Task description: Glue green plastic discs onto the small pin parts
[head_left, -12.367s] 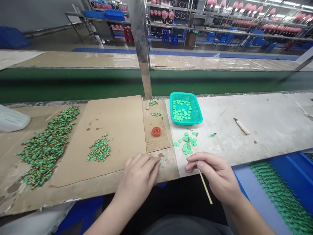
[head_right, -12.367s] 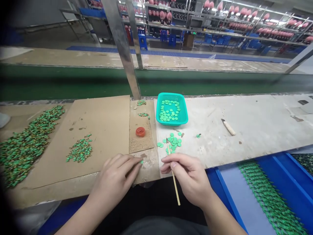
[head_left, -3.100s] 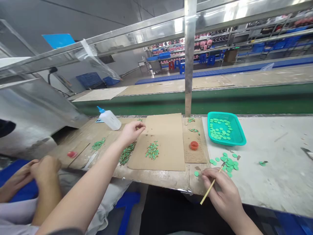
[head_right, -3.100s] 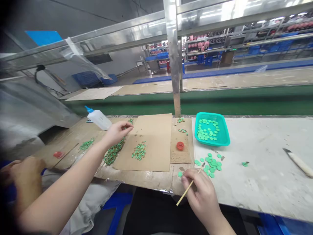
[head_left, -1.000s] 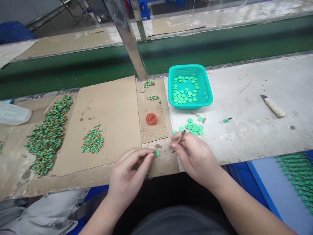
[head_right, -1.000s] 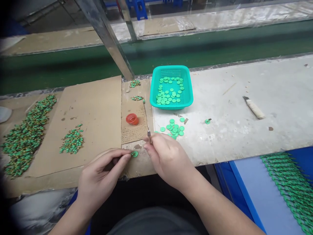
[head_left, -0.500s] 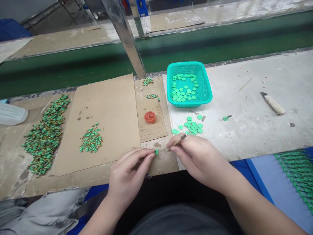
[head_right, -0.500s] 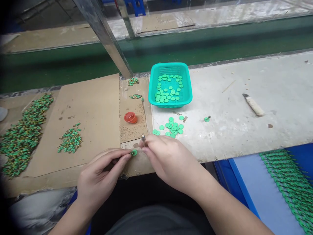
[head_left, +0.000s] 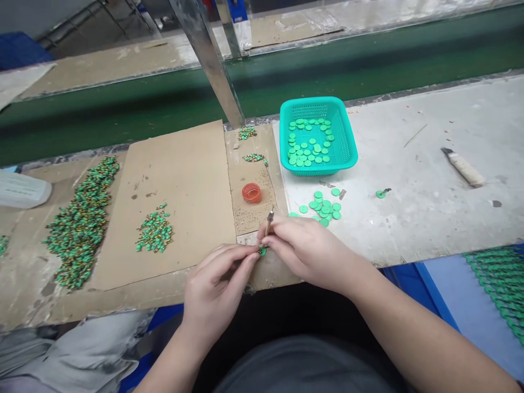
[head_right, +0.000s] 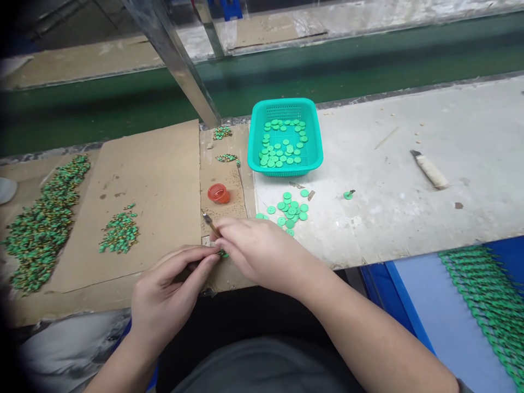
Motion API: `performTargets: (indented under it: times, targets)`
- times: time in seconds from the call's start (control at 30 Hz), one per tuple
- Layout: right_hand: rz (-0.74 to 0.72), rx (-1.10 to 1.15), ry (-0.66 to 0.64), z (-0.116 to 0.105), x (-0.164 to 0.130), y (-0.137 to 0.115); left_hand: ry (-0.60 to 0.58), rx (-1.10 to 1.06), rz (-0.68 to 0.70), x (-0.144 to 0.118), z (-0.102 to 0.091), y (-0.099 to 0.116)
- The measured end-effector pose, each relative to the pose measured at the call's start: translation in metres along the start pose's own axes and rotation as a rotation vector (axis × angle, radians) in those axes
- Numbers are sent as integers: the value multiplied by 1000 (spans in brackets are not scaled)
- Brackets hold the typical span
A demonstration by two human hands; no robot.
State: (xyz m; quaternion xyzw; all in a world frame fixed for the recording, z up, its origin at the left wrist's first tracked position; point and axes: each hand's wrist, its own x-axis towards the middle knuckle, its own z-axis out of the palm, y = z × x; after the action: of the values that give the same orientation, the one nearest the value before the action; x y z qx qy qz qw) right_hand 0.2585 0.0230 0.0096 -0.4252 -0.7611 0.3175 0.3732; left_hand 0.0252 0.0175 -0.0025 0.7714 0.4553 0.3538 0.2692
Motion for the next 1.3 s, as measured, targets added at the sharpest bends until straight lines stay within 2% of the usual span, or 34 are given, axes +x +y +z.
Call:
performTargets:
  times: [0.43, 0.83, 0.9, 1.03, 1.1, 1.3]
  targets:
    - [-51, 11, -36, 1, 3, 1, -3, 10, -10, 1, 1, 1]
    - [-53, 37, -14, 10, 7, 7, -3, 16, 30, 2, 1, -2]
    - [-40, 16, 12, 11, 4, 6, 2, 28, 43, 4, 1, -1]
    - [-65, -3, 198, 16, -10, 4, 2, 46, 52, 4, 0, 1]
    - [-101, -13, 246, 18, -18, 3, 2, 41, 46, 3, 0, 1]
    - [-122, -28, 173, 20, -23, 2, 3, 21, 37, 1, 1, -1]
